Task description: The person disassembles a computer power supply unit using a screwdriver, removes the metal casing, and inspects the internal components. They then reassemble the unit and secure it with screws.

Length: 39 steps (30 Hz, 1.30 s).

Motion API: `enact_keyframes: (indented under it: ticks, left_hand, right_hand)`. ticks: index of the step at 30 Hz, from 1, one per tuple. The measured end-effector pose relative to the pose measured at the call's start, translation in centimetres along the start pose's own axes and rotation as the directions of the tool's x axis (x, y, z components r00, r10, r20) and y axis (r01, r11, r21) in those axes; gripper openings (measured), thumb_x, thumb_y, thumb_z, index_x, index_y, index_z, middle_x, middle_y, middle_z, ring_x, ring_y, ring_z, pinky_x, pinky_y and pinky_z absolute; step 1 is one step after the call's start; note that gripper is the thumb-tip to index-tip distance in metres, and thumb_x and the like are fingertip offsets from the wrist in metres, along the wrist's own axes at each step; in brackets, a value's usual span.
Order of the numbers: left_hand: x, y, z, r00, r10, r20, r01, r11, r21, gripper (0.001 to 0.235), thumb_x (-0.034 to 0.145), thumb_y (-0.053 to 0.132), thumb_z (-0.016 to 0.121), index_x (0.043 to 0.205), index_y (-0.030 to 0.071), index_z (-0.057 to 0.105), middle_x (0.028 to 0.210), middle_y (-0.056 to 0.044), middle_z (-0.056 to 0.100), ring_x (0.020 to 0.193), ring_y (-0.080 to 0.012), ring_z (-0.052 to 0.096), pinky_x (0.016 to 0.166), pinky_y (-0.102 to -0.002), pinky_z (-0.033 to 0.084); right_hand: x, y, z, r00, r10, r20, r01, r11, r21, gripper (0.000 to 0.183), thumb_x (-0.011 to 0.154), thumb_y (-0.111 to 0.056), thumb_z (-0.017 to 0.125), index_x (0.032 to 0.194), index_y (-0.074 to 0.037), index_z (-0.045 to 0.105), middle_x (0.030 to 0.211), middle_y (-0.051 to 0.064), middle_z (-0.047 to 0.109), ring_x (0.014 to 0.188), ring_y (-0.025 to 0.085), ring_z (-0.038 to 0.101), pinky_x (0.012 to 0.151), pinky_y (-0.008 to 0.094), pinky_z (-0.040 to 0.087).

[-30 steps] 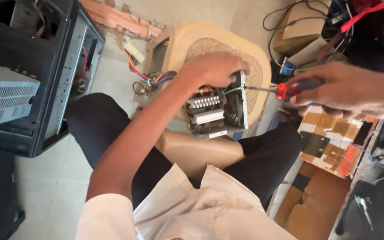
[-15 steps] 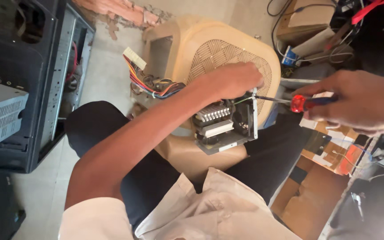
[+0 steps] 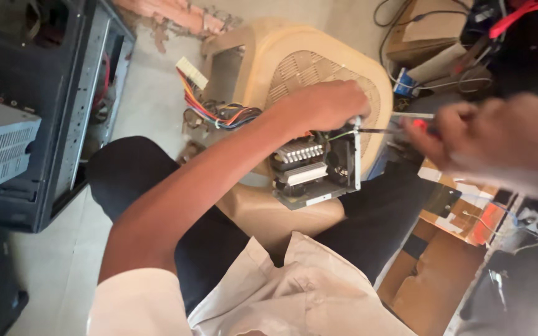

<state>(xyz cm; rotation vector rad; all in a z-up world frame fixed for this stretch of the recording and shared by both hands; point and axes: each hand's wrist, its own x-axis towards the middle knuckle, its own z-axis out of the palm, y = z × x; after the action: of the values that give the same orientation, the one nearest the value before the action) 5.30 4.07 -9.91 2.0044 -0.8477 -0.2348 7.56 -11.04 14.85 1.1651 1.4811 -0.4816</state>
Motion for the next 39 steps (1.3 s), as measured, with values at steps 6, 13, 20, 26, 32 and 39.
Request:
enact_keyframes:
  ticks: [6, 13, 20, 26, 32, 39]
  left_hand:
    - [-0.7, 0.3, -0.9, 0.999, -0.045, 0.026, 0.048, 0.991, -0.127, 0.018, 0.087, 0.007, 0.067, 0.104, 0.006, 0.068, 0.098, -0.018, 0.07, 0.099, -0.0385, 0.067, 0.081, -0.051, 0.051]
    - [0.5, -0.7, 0.4, 0.999, 0.033, 0.042, -0.026, 0.988, -0.15, 0.023, 0.086, 0.015, 0.073, 0.105, 0.003, 0.066, 0.1, -0.019, 0.069, 0.101, -0.0397, 0.066, 0.083, -0.051, 0.05]
    - [0.2, 0.3, 0.4, 0.998, -0.035, 0.053, 0.043, 0.986, -0.158, 0.016, 0.092, 0.009, 0.059, 0.104, 0.004, 0.069, 0.106, -0.018, 0.069, 0.105, -0.0363, 0.068, 0.083, -0.048, 0.054]
    - [0.1, 1.1, -0.2, 0.952, -0.238, 0.194, 0.299, 0.859, -0.416, 0.025, 0.101, 0.02, 0.054, 0.115, 0.003, 0.068, 0.116, -0.021, 0.065, 0.107, -0.0389, 0.068, 0.088, -0.048, 0.052]
    - [-0.4, 1.3, 1.3, 0.999, 0.013, 0.032, -0.007, 0.981, -0.192, 0.026, 0.09, 0.01, 0.059, 0.114, 0.006, 0.068, 0.119, -0.021, 0.06, 0.112, -0.041, 0.062, 0.088, -0.048, 0.056]
    - [0.0, 0.8, 1.3, 1.0, 0.023, 0.015, -0.02, 0.983, -0.183, 0.024, 0.089, 0.011, 0.06, 0.111, 0.006, 0.068, 0.116, -0.021, 0.06, 0.112, -0.0401, 0.062, 0.086, -0.048, 0.055]
  right_hand:
    - [-0.2, -0.6, -2.5, 0.859, 0.291, 0.421, -0.492, 0.695, 0.524, 0.042, 0.091, -0.039, 0.061, 0.131, -0.027, 0.063, 0.082, 0.0, 0.066, 0.051, 0.009, 0.058, 0.043, 0.024, 0.042]
    - [0.1, -0.4, -1.8, 0.609, -0.006, 0.793, -0.658, -0.562, 0.501, 0.056, 0.094, -0.015, 0.072, 0.146, -0.03, 0.058, 0.094, 0.013, 0.075, 0.042, 0.02, 0.043, 0.036, 0.039, 0.027]
    - [1.0, 0.1, 0.2, 0.601, -0.109, 0.792, -0.649, -0.645, 0.403, 0.05, 0.094, -0.014, 0.071, 0.143, -0.019, 0.07, 0.071, 0.021, 0.067, 0.035, 0.019, 0.035, 0.034, 0.039, 0.022]
    - [0.9, 0.1, 1.9, 0.538, -0.1, 0.837, -0.765, -0.476, 0.435, 0.05, 0.093, -0.008, 0.077, 0.142, -0.021, 0.075, 0.07, 0.028, 0.063, 0.04, 0.026, 0.037, 0.04, 0.044, 0.031]
    - [0.5, -1.0, -0.1, 0.58, 0.006, 0.815, -0.786, -0.261, 0.561, 0.061, 0.087, -0.014, 0.073, 0.147, -0.025, 0.069, 0.079, 0.008, 0.075, 0.054, 0.017, 0.065, 0.052, 0.033, 0.057]
    - [-0.6, -2.5, 0.3, 0.895, 0.249, 0.369, -0.444, 0.569, 0.692, 0.073, 0.08, -0.03, 0.065, 0.153, -0.034, 0.055, 0.074, -0.002, 0.065, 0.047, 0.012, 0.062, 0.046, 0.029, 0.051]
